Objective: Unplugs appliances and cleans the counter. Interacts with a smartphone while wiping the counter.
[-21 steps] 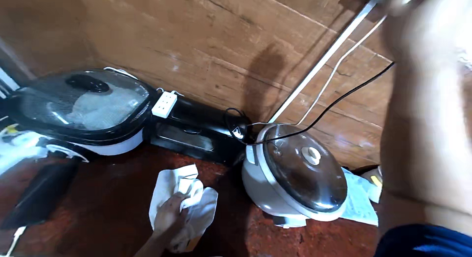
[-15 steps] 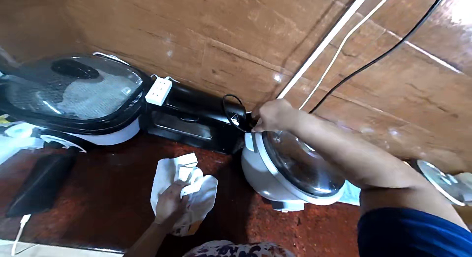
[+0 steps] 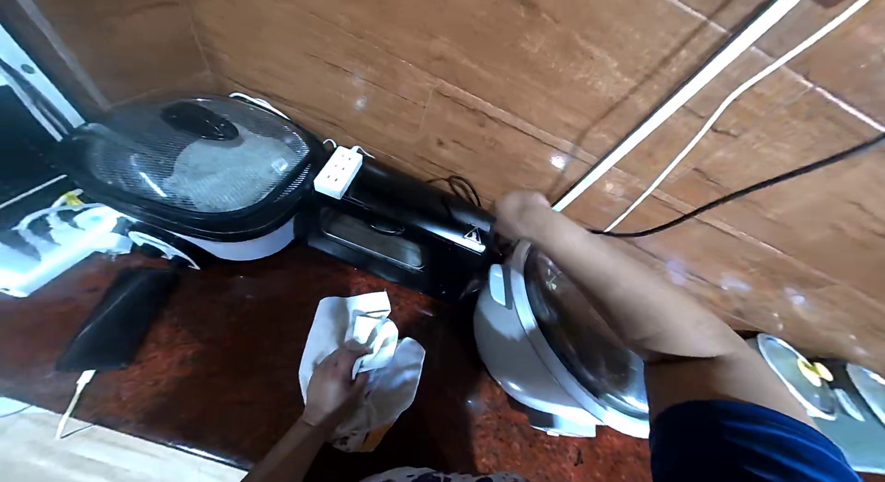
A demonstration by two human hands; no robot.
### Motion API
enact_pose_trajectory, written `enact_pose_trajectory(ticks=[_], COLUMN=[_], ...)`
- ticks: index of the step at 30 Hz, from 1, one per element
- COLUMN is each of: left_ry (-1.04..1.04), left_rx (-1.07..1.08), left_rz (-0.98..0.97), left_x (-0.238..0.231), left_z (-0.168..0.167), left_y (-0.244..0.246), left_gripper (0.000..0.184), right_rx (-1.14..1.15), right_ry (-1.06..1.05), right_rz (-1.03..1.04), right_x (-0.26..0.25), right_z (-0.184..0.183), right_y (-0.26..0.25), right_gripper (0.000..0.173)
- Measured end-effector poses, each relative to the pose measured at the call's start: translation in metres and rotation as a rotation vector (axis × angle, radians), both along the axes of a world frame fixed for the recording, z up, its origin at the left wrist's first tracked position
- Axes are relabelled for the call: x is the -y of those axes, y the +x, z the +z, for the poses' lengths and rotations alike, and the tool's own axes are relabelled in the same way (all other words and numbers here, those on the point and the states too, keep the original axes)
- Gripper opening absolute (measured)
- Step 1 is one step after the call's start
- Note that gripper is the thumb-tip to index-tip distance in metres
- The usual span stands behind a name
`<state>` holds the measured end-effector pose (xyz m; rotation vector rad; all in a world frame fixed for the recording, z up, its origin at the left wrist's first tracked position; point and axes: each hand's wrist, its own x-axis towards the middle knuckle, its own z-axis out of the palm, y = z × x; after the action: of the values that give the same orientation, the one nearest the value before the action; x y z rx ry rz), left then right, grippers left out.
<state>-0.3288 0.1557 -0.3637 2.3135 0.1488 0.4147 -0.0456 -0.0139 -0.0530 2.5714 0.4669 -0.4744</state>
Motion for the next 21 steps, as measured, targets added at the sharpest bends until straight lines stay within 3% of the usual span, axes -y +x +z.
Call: enact_pose_trajectory(ticks=[4, 9, 12, 15, 18, 21], left_ry=[0.008, 0.010, -0.013, -0.043, -0.052, -0.044], left_rx=[-0.013, 0.037, -0.004, -0.053, -0.077, -0.126], left_rz=[0.011, 0.044, 0.034, 0.015, 0.001, -0.036], left_x=[-0.001, 0.001, -0.001, -0.002, -0.002, -0.003], left_z=[0.000, -0.002, 0.000, 0.008, 0.006, 0.008], left_y=[0.000, -0.002, -0.003, -0.002, -0.001, 0.001], left_gripper=[0.030, 0.029, 0.030, 0.030, 0.032, 0.034], right_rx=[0.167, 0.025, -0.154, -0.153, -0.139, -0.104], right_ry=[0.236, 0.413, 0.428, 0.512, 0.478, 0.437], right_rz=[0.065, 0.046, -0.180, -0.434, -0.367, -0.199], right_x=[-0.002, -0.015, -0.026, -0.017, -0.010, -0.004], right_z=[0.004, -0.030, -0.052, -0.064, -0.047, -0.026], right_y=[0.070, 0.126, 0.121, 0.120, 0.110, 0.084], right_gripper=[0.022, 0.028, 0.035, 0.039, 0.048, 0.043])
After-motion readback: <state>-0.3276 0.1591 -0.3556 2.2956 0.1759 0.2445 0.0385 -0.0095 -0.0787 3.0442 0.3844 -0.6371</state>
